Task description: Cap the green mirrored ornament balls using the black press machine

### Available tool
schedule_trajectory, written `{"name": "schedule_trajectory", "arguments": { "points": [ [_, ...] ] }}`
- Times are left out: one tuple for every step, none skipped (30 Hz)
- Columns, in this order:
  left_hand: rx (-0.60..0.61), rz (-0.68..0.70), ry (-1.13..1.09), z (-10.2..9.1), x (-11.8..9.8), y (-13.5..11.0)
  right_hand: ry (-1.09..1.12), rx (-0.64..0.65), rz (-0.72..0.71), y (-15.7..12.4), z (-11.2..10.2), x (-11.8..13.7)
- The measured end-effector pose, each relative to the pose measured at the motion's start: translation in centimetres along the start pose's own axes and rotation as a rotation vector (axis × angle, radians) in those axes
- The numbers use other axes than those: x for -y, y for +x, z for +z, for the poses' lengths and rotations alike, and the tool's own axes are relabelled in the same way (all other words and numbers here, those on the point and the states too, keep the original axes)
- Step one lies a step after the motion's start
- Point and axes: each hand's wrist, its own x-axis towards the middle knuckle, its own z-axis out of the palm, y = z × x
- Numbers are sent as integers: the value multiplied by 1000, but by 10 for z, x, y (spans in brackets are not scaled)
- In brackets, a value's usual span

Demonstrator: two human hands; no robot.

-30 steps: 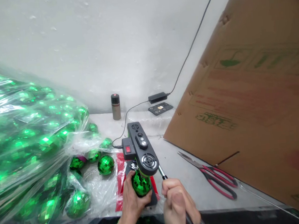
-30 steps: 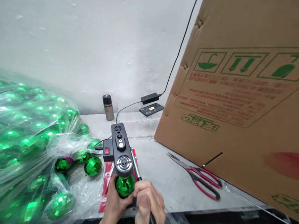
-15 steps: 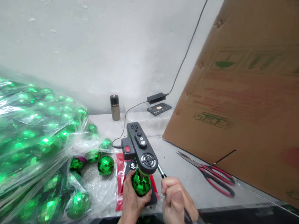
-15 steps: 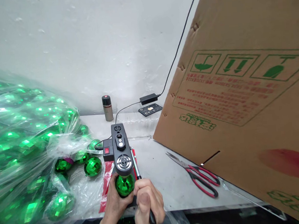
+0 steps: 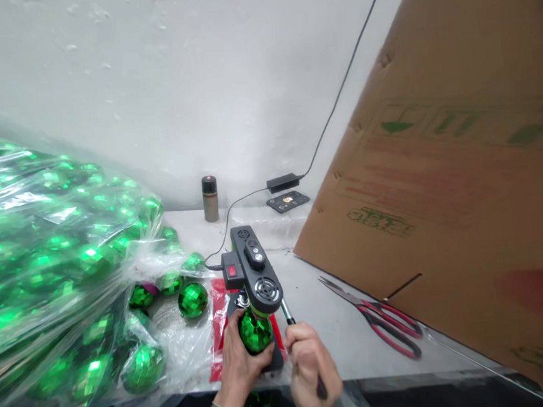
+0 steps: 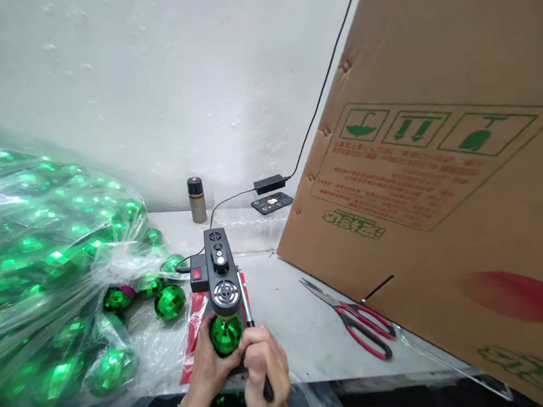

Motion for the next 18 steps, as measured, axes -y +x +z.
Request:
{"name": "schedule_trajectory", "arguments": {
  "points": [
    [14, -10, -8, -2, -1, 2, -4, 0, 28, 11, 0, 7],
    [26, -22, -20, -4, -2, 4, -12, 9, 68, 23, 0, 15],
    [36, -31, -33, -7, -2, 3, -21, 18, 109, 35, 1, 23],
    [36, -33, -44, -10, -1, -1, -18, 13, 171, 46, 2, 30],
    [26, -17, -49, -13, 1, -8, -13, 21, 191, 54, 3, 36],
    [9, 22, -46, -15, 5, -20, -6, 9, 200, 61, 4, 40],
    [-18, 80, -31, -18, 11, -35, 1, -1, 202, 64, 5, 42],
    [-44, 159, -1, -21, 17, -53, 5, -8, 190, 65, 6, 43],
    [-76, 236, 38, -24, 24, -71, 9, -14, 172, 64, 6, 43],
    [-109, 291, 89, -28, 30, -87, 12, -12, 150, 61, 7, 41],
    [-136, 315, 140, -33, 34, -100, 15, -10, 126, 57, 6, 38],
    [-158, 320, 175, -39, 35, -105, 18, -8, 105, 53, 6, 36],
    [-172, 317, 196, -46, 33, -103, 20, -8, 94, 49, 6, 33],
    [-179, 309, 207, -55, 29, -92, 21, -10, 90, 46, 6, 30],
    [-186, 303, 211, -65, 22, -74, 22, -13, 90, 43, 5, 28],
    [-192, 293, 232, -75, 13, -49, 22, -14, 91, 41, 5, 27],
    [-207, 245, 296, -84, 2, -20, 23, -15, 91, 40, 5, 26],
    [-255, 165, 366, -92, -8, 9, 21, -10, 89, 39, 5, 25]
  ]
}}
